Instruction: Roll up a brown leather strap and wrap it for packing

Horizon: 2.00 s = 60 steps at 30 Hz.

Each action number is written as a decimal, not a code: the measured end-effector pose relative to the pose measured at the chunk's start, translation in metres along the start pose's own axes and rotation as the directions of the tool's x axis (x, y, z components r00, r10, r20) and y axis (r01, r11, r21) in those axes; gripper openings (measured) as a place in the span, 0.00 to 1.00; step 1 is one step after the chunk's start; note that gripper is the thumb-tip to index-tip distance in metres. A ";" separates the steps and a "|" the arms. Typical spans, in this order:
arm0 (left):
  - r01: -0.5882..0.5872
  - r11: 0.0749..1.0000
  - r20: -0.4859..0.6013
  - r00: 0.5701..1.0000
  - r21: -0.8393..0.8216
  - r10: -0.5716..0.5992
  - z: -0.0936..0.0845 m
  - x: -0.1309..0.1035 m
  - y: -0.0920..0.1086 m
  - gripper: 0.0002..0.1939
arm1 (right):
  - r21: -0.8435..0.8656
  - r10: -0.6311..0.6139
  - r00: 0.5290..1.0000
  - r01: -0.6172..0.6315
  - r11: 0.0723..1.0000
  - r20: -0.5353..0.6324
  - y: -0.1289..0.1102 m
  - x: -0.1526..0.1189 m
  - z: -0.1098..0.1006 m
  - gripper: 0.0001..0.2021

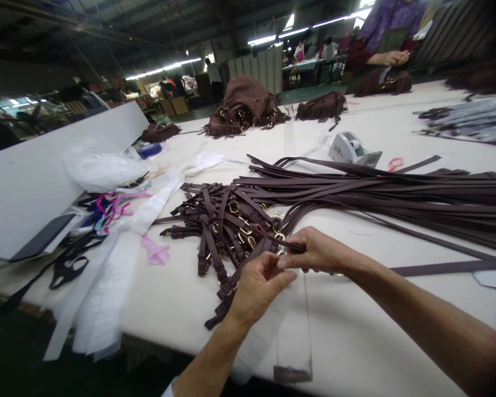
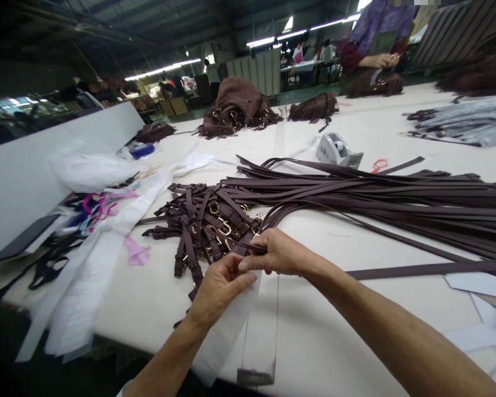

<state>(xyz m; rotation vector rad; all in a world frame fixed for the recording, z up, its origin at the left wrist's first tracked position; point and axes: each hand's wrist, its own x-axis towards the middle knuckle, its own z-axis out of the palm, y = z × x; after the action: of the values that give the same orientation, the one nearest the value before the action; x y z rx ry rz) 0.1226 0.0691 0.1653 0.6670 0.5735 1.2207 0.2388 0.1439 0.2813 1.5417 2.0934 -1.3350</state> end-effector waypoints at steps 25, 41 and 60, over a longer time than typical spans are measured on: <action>-0.040 0.952 -0.171 0.981 0.302 0.096 -0.041 -0.042 0.007 0.15 | -0.640 -0.301 0.953 0.255 0.725 0.040 -0.026 -0.044 -0.038 0.17; -0.183 0.889 -0.050 0.973 0.421 0.224 -0.039 -0.047 0.005 0.05 | -0.655 -0.231 0.961 0.271 0.705 0.148 -0.030 -0.053 -0.033 0.17; -0.187 0.848 -0.073 0.964 0.495 0.254 -0.031 -0.044 0.008 0.07 | -0.664 -0.346 0.937 0.224 0.714 -0.056 -0.020 -0.065 -0.029 0.16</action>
<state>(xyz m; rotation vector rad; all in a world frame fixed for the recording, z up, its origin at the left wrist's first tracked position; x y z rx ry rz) 0.0841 0.0324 0.1520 1.1050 0.9570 1.3556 0.2592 0.1226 0.3493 1.0795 2.5973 -0.4116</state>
